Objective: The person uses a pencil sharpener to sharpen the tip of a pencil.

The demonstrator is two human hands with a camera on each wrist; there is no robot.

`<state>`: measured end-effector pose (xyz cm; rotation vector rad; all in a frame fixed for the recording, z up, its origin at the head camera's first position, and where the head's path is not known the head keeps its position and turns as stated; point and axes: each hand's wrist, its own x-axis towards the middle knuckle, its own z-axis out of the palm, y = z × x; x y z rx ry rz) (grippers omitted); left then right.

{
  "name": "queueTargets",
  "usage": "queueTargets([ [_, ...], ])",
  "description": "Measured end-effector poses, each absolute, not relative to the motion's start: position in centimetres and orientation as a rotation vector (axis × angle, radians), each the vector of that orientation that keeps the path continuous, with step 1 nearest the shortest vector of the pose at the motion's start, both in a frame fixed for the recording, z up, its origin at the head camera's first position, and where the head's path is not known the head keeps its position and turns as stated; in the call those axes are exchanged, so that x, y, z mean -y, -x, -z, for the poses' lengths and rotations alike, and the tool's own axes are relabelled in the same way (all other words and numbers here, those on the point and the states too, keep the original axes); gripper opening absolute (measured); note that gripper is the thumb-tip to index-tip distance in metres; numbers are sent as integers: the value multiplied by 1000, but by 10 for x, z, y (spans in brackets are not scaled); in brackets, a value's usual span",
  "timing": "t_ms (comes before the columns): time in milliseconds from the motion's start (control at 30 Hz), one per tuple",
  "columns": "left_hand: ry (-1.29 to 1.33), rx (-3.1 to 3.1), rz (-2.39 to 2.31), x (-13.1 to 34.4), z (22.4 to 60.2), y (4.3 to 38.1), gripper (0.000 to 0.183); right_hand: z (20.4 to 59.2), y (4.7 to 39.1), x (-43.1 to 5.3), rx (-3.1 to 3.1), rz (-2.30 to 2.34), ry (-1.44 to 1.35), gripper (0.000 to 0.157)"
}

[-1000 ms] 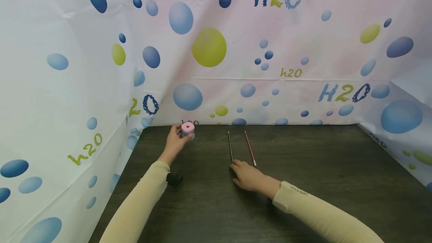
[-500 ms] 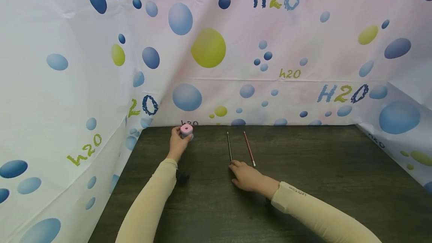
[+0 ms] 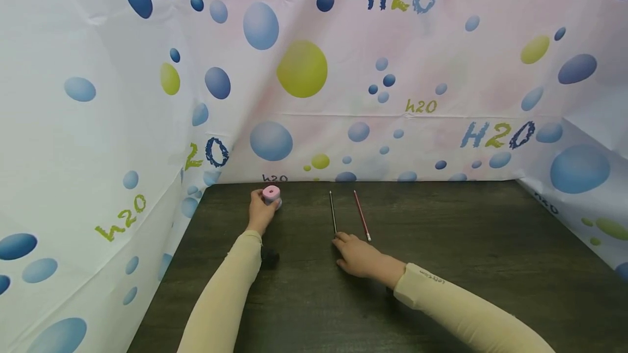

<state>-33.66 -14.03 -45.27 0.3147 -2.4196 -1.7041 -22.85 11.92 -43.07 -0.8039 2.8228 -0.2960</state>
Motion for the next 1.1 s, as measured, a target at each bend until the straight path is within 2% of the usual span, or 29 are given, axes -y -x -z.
queueTargets([
  [1100,-334,2557,1663,138,454,329,67,431,231,-119,-2809,312,765,51],
])
